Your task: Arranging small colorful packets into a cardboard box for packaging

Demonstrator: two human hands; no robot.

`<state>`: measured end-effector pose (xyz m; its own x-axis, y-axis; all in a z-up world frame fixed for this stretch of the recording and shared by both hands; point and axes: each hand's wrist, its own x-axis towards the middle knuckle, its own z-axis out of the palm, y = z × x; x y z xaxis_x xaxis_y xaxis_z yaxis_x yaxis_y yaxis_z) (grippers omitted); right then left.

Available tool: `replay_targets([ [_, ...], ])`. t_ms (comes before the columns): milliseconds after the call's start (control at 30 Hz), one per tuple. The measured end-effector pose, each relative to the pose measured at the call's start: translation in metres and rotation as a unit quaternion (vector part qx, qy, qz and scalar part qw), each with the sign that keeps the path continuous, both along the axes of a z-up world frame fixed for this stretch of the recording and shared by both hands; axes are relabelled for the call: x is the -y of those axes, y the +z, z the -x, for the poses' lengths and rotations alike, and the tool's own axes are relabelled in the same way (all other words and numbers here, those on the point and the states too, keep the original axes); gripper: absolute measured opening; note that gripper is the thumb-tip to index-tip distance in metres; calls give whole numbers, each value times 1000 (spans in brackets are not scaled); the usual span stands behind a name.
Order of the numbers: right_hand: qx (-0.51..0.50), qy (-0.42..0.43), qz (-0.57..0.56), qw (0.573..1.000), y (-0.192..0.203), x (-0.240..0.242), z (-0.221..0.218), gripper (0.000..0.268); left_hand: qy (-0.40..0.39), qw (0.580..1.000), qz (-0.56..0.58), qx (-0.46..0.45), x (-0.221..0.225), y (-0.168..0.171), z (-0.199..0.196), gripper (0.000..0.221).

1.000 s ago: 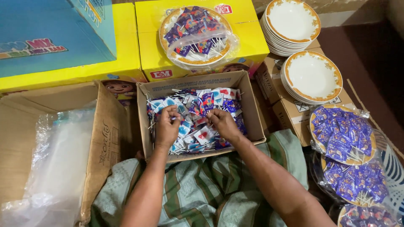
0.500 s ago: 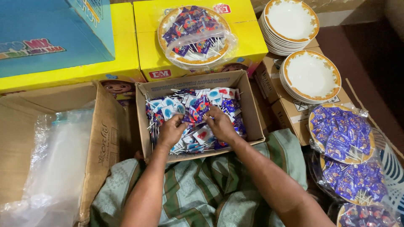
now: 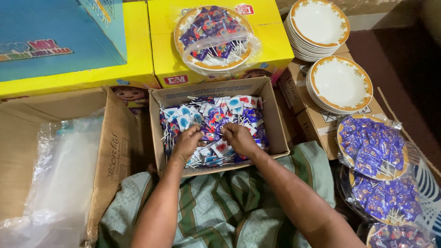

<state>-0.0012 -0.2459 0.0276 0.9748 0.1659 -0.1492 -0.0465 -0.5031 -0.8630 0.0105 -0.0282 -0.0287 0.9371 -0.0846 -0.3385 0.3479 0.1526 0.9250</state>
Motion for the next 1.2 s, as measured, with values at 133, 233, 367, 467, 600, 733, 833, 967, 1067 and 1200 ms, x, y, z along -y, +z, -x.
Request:
replay_targets([
  [133,17,14,27,999,8,-2,5,22,-3,997,66,-45,2,35,9,19],
  [233,16,58,32,998,9,-7,8,18,-28,999,-23,-12,-9,27,4,48],
  [367,-15,82,18,996,-1,-6,7,21,-72,977,-199,40,-15,8,-4,32],
  [467,-23,99,26,994,3,-4,10,22,-86,958,-265,63,-14,12,-2,33],
  [600,-38,113,31,992,3,3,8,20,-97,944,-299,97,-13,21,3,25],
  [733,-52,99,-21,994,27,14,9,19,-38,987,-139,75,-3,28,4,26],
  [833,-61,55,-97,992,72,20,7,20,20,996,-72,47,-4,42,5,27],
  [967,15,-64,-97,993,152,18,-6,23,-2,992,-123,42,-1,43,7,28],
  [1067,7,-121,-117,986,186,19,-39,21,-30,983,-175,51,0,63,15,31],
  [1200,-37,-159,-73,984,183,14,-104,19,-82,962,-253,62,-1,65,15,38],
])
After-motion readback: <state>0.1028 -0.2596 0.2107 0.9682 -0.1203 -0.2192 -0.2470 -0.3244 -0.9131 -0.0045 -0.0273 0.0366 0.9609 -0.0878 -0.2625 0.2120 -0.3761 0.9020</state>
